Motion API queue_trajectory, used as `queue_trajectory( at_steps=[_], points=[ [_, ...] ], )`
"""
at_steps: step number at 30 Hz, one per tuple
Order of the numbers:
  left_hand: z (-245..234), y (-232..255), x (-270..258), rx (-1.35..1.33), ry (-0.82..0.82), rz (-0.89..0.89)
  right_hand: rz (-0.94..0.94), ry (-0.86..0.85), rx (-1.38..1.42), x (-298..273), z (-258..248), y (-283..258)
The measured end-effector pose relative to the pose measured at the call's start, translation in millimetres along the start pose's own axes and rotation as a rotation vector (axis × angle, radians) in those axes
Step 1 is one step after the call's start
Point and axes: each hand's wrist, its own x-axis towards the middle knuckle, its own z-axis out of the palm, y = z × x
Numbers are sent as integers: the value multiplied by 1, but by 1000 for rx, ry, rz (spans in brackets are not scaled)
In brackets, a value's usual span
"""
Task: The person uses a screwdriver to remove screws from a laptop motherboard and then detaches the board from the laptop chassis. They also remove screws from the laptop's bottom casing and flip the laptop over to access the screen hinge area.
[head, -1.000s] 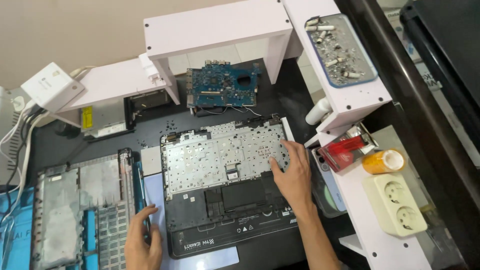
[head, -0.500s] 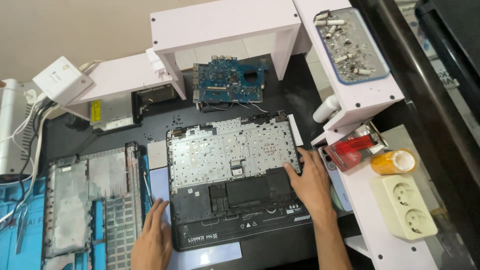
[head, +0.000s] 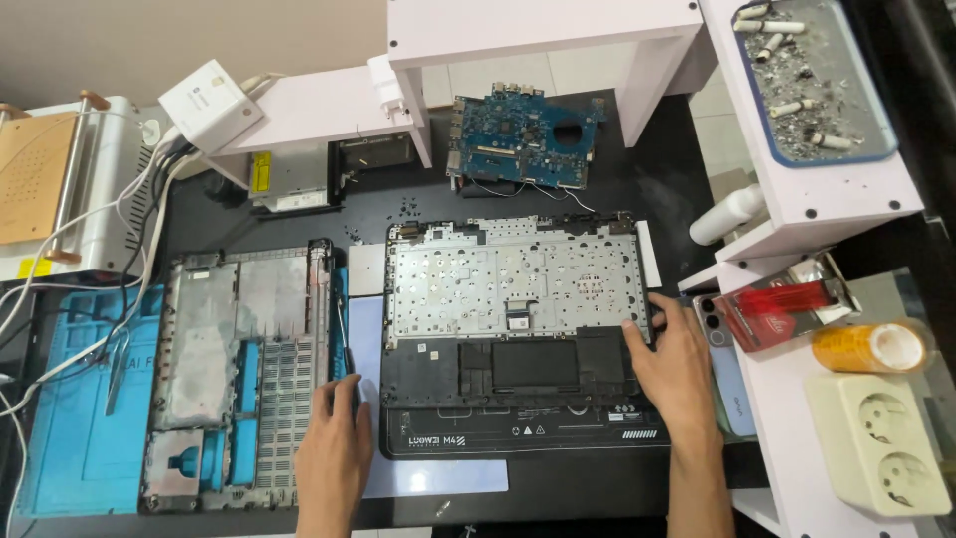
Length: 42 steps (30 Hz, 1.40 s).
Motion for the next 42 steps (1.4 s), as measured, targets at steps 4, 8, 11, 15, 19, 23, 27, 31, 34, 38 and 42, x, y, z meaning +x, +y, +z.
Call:
queue_trajectory(
  at_steps=[4, 8, 11, 15, 19, 23, 27, 31, 34, 38, 42],
  points=[
    [2, 1, 0, -10, -5, 34, 55, -38, 15, 2, -2, 0],
    [-4, 7, 3, -7, -81, -26, 132, -73, 16, 2, -4, -5],
    [-2, 4, 1, 5, -134, -80, 118, -79, 14, 4, -2, 1],
    [4, -1, -1, -168, -48, -111, 112, -91, 59, 6, -2, 2],
    [4, 1, -1, -381, -9, -225, 182, -147, 47, 8, -9, -9],
    [8, -2, -1, -560, -6, -331, 149, -142, 24, 8, -7, -2],
    [14, -7, -4, -699, -4, -351, 183, -152, 231, 9, 0, 10],
    [9, 7, -4, -505, 60, -329, 180, -176, 548, 6, 3, 19],
    [18, 5, -2, -306, 157, -242, 184, -175, 705, 4, 12, 33],
    [16, 9, -3, -189, 173, -184, 228, -174, 834, 0, 8, 31],
    [13, 18, -4, 13, 143, -161, 230, -149, 994, -9, 8, 36]
  ],
)
